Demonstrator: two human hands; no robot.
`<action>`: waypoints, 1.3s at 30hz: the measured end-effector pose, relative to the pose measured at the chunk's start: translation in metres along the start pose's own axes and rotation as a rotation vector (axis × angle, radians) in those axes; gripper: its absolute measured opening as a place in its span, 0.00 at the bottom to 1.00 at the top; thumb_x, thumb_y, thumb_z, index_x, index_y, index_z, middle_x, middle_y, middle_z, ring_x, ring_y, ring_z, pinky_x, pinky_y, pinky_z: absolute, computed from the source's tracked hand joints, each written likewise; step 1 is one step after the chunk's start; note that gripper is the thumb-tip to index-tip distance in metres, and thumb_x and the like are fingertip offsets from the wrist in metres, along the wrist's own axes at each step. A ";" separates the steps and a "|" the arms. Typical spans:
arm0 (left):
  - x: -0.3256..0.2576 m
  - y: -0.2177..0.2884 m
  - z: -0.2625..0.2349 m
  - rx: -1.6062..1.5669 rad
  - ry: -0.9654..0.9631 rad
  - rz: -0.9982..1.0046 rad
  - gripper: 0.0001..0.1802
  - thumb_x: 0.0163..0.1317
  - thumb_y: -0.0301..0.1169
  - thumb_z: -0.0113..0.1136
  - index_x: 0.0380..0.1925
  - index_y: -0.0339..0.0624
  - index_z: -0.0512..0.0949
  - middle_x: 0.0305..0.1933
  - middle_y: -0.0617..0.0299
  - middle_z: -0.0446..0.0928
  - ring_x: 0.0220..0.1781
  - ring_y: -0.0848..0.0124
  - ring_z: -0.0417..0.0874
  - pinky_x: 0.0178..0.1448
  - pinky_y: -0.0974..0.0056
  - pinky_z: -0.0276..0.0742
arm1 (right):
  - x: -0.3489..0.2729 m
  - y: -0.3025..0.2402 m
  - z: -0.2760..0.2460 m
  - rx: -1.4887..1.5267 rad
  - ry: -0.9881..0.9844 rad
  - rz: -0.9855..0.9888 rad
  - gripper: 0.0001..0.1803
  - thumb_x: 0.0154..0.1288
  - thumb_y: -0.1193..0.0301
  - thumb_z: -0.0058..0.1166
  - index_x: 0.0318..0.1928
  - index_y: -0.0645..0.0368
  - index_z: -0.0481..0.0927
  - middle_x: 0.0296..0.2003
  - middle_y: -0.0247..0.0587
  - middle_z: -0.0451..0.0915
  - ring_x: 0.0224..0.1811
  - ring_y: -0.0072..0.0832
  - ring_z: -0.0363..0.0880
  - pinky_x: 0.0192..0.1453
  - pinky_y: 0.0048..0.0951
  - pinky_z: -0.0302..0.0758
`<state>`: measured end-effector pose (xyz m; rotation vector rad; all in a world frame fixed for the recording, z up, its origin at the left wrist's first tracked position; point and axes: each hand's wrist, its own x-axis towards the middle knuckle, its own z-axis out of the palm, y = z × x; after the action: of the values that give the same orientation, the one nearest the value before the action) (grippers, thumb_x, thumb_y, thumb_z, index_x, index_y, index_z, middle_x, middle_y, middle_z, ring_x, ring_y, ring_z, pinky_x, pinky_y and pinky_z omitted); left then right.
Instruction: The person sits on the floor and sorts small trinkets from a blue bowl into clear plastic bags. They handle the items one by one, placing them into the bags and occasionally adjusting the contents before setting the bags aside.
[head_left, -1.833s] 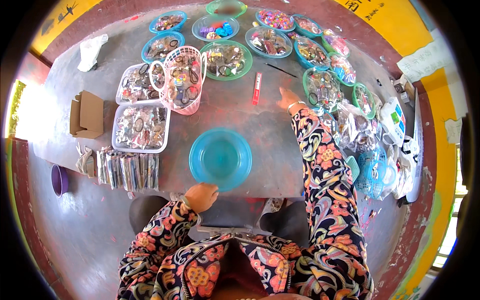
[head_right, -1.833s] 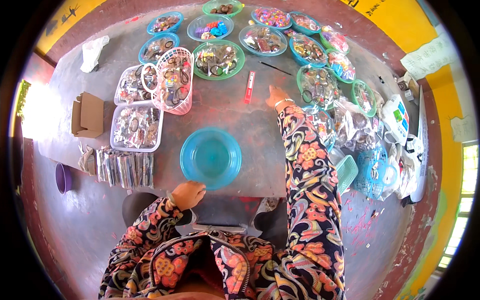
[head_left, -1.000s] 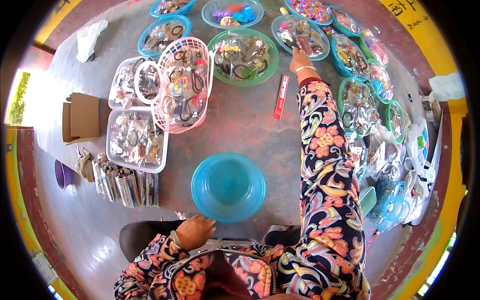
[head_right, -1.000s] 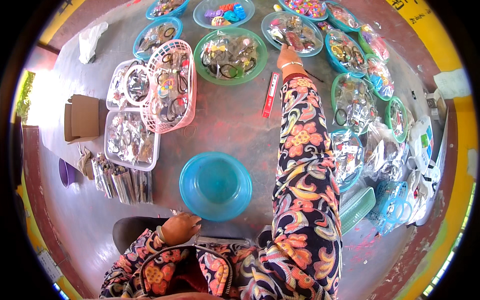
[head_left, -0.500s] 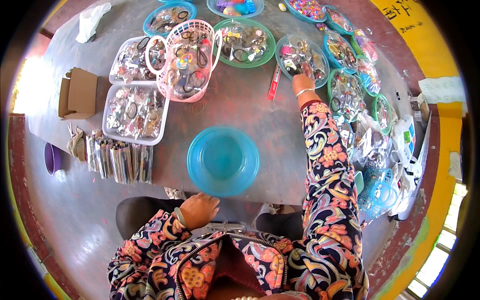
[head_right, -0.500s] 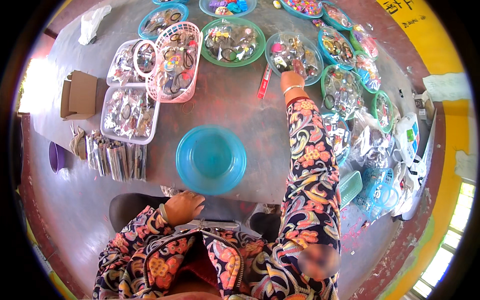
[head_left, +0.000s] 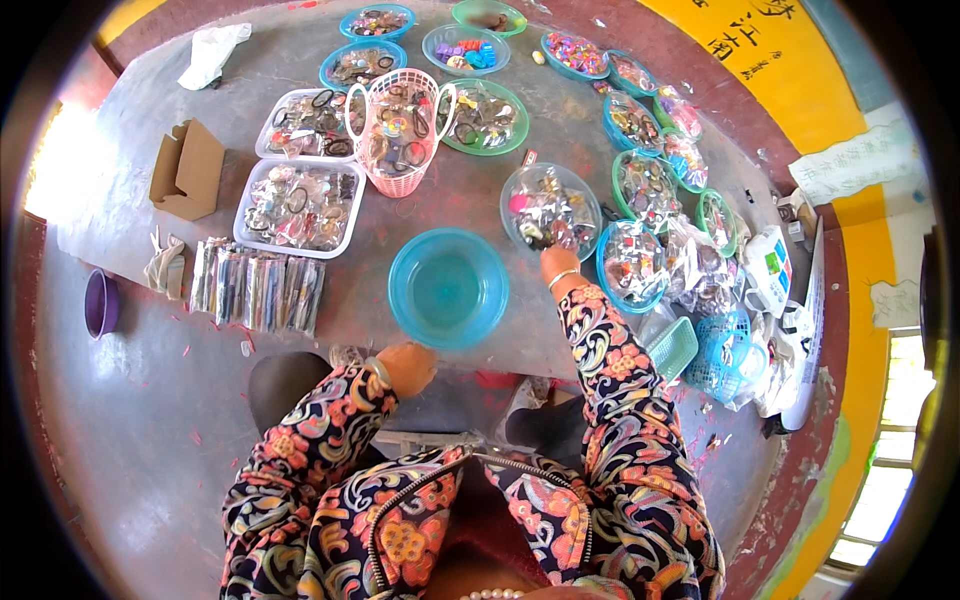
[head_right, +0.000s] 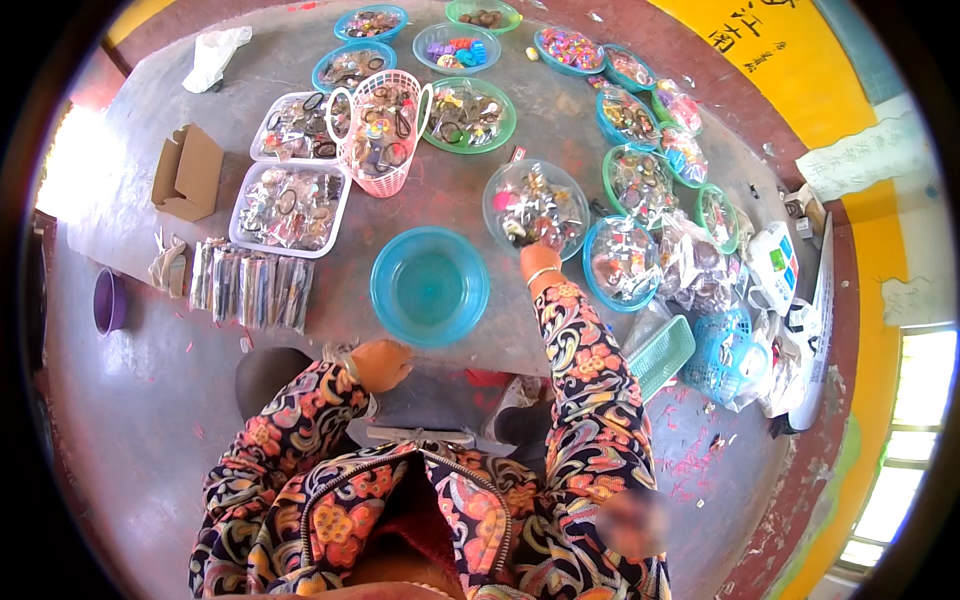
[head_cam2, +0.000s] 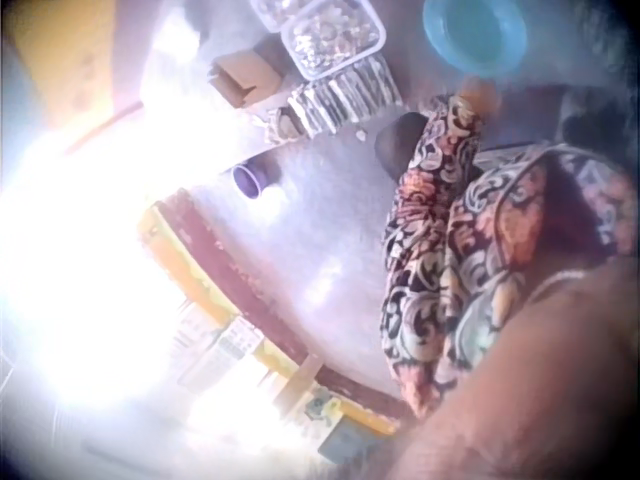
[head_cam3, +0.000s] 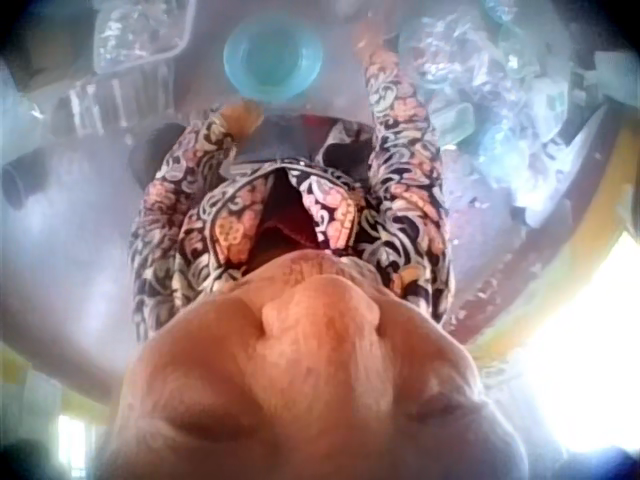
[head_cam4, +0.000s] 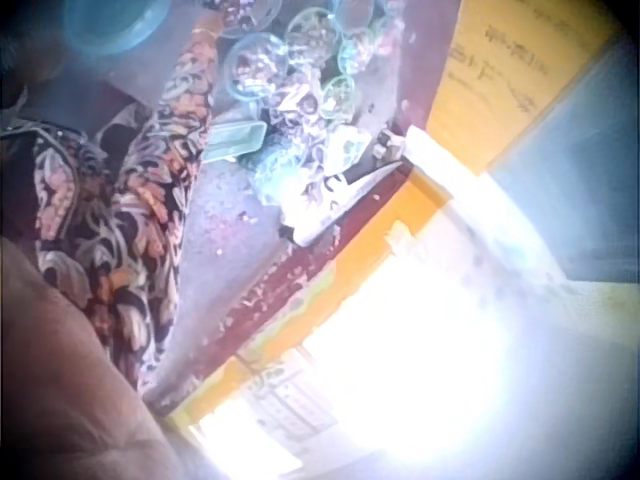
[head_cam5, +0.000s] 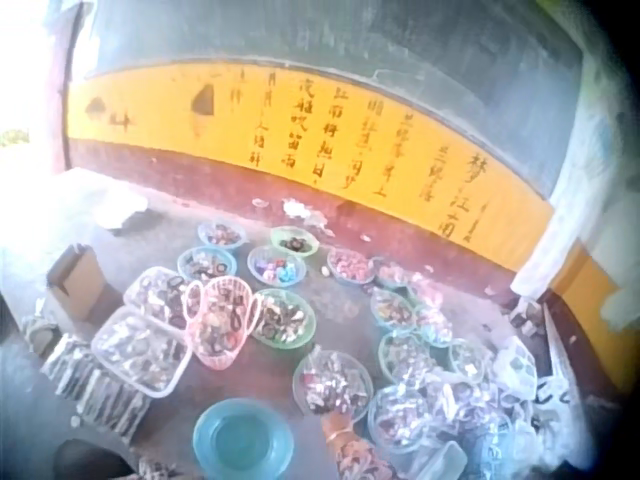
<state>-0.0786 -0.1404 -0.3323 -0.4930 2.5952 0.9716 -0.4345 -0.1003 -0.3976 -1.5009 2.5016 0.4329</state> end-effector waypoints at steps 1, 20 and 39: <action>0.003 -0.004 0.005 0.022 -0.032 -0.014 0.13 0.52 0.36 0.45 0.30 0.39 0.73 0.30 0.48 0.75 0.36 0.52 0.76 0.40 0.53 0.71 | -0.010 -0.003 0.006 0.006 -0.002 -0.001 0.11 0.51 0.75 0.43 0.32 0.63 0.79 0.33 0.51 0.77 0.36 0.42 0.78 0.37 0.37 0.75; -0.003 -0.051 0.014 -0.089 0.310 -0.908 0.18 0.51 0.32 0.51 0.41 0.35 0.65 0.40 0.46 0.74 0.44 0.56 0.76 0.44 0.57 0.73 | -0.200 -0.042 0.061 -0.031 -0.072 -0.122 0.10 0.51 0.75 0.42 0.28 0.62 0.78 0.30 0.49 0.77 0.32 0.39 0.78 0.31 0.36 0.75; 0.088 -0.156 0.095 -0.213 0.247 -0.682 0.17 0.51 0.27 0.47 0.40 0.29 0.67 0.37 0.44 0.75 0.36 0.56 0.79 0.38 0.59 0.76 | -0.273 -0.042 0.075 -0.054 -0.048 -0.098 0.07 0.47 0.74 0.47 0.25 0.59 0.80 0.29 0.48 0.76 0.31 0.40 0.78 0.31 0.35 0.75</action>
<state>-0.0732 -0.2043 -0.5247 -1.5093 2.2344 0.9734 -0.2682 0.1329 -0.3896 -1.6057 2.3856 0.5180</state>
